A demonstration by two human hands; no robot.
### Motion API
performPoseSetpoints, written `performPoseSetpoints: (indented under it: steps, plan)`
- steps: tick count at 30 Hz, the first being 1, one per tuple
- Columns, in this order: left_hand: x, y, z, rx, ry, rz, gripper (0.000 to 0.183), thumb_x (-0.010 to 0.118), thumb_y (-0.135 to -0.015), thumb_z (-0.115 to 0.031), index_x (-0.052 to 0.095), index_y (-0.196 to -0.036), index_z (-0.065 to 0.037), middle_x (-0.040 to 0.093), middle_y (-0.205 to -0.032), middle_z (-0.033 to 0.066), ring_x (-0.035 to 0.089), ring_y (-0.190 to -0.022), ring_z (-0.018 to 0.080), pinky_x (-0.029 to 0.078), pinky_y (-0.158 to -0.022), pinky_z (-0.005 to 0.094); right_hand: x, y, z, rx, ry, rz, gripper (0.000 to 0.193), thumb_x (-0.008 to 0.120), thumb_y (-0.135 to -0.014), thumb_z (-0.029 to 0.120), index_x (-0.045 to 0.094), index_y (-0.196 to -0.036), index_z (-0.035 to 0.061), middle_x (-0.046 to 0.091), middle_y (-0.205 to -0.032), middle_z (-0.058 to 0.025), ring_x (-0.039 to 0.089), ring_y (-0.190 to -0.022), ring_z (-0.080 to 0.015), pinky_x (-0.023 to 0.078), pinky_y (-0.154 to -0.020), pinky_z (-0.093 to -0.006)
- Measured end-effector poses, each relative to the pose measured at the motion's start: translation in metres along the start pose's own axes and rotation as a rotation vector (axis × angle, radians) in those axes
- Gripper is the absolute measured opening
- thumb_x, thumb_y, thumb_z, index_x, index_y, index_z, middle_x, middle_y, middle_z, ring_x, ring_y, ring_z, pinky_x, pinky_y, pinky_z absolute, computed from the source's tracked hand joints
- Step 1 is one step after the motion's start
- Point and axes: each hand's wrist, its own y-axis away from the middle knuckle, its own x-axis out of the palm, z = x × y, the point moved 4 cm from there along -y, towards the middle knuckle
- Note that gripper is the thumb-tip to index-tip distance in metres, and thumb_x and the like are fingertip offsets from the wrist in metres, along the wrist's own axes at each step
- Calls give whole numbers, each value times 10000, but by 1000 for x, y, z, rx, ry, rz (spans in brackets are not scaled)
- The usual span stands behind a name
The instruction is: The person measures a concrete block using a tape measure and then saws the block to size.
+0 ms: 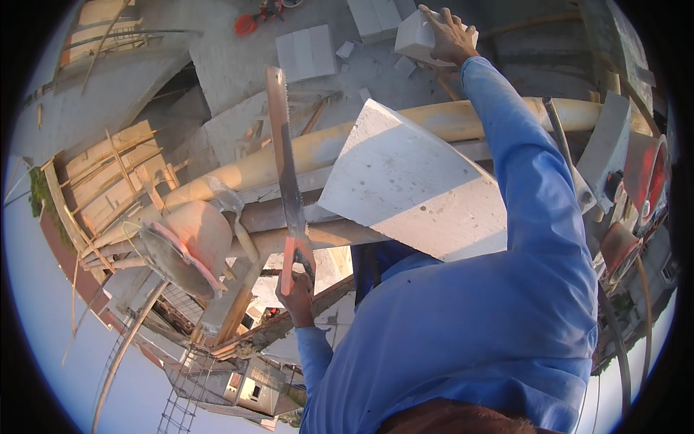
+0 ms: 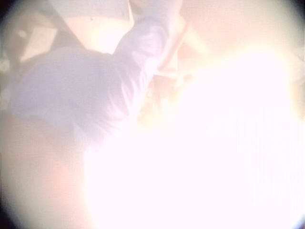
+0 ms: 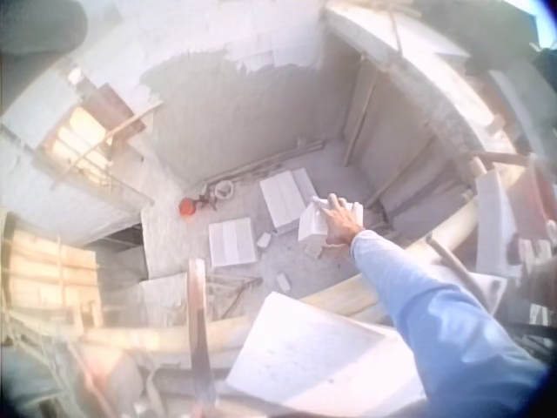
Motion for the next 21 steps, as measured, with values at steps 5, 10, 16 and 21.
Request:
performPoseSetpoints:
  steps: [5, 10, 16, 21]
  plan:
    - [11, 4, -10, 59, -41, -81, 96, 591, -669, -3, 501, -635, -7, 509, -549, 44, 480, -493, 147, 385, -487, 299, -16, 2, -24, 190, -33, 85, 871, 724, -652, 251, 350, -1433, 150, 407, -1359, -189, 428, -1238, -402, 343, -989, -595]
    - [15, 7, -15, 123, -116, -44, 94, 592, -678, -4, 504, -644, -5, 519, -563, 48, 484, -496, 150, 388, -493, 296, 26, -13, -37, 226, -88, 62, 652, 580, -762, 248, 448, -1401, 240, 399, -1426, -113, 399, -1313, -340, 272, -1008, -681]
    - [16, 10, -6, 49, 13, 1, 78, 594, -693, 1, 517, -689, -5, 526, -573, 42, 491, -499, 141, 395, -496, 295, 31, -9, -43, 222, -113, 58, 630, 594, -781, 251, 457, -1395, 237, 384, -1450, -104, 391, -1324, -342, 276, -1015, -669]
    - [12, 8, 2, 99, -79, 17, 79, 604, -712, -11, 526, -710, -17, 540, -601, 39, 496, -513, 142, 406, -508, 303, 16, -5, -38, 179, -215, 25, 585, 595, -794, 267, 496, -1369, 218, 425, -1416, -111, 395, -1320, -346, 281, -1009, -665]
